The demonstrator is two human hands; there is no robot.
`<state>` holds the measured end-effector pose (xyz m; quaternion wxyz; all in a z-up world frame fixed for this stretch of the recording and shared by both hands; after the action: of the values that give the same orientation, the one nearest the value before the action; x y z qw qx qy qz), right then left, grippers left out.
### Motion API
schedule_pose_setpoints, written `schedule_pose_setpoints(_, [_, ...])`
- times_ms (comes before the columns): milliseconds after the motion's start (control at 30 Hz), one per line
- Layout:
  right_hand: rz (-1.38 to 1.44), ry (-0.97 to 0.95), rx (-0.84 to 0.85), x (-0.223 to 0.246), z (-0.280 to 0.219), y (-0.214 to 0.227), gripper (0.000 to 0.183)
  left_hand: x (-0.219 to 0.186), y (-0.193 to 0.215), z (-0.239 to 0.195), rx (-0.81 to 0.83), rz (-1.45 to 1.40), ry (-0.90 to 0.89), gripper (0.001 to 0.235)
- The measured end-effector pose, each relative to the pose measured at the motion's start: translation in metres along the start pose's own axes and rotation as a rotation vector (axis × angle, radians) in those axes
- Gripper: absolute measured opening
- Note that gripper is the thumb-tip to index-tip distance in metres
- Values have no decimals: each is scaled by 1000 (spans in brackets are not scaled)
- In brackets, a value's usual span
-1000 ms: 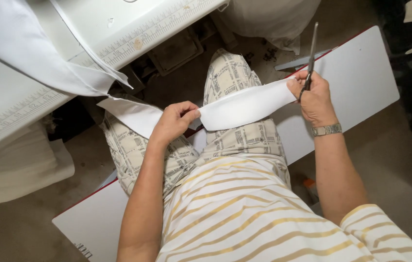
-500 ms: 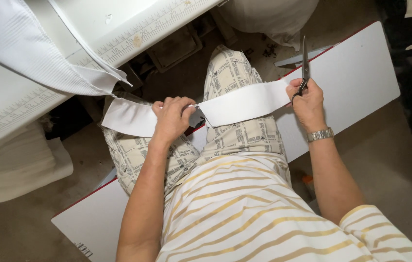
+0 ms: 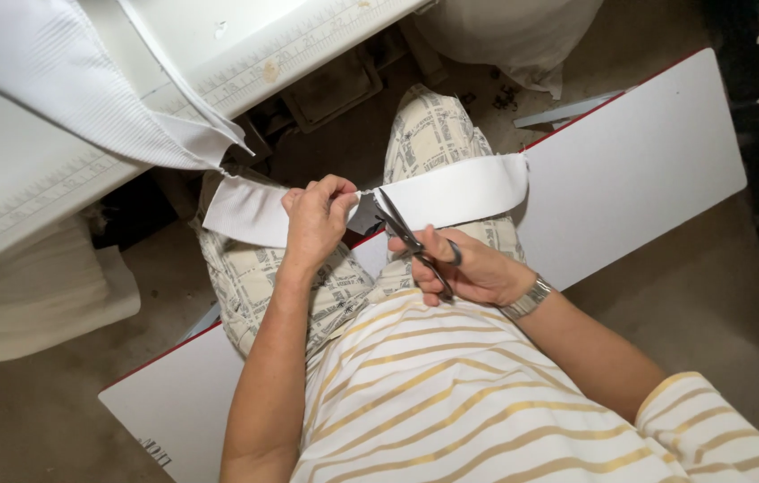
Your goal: Cutting white fabric strips into smaller pieces using scissors
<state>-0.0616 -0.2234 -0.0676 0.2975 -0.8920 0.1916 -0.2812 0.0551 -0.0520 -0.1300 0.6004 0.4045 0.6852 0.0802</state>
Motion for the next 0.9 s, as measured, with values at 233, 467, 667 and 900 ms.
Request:
schedule_pose_setpoints(233, [-2,33,-115,10,24,-15,39,-8,5,-3,-42,-97,-76,5])
schedule_pose_setpoints(467, [-354,473,-287,38,22,-6,55,-70,24,-24,85,-412,-134,2])
schedule_pose_setpoints(667, [-534,587,-184,65,5,-24,21,-108,48,-35,126,-451,-216,14])
schedule_pose_setpoints(900, [-582,514,-102,87,-26,-6,23,-119,73,-44,169,-68,-362,13])
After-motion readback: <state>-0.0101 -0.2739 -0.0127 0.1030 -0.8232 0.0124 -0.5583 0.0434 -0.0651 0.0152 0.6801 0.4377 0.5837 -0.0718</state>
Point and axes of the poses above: each hand's wrist, its own z-axis towards the middle knuckle, its own y-axis out of the back of the hand, x = y × z, the point moved 7 cm from there along z, towards the middle knuckle, and after that the axes turned 5 degrees about z, right-handed, at the moved point
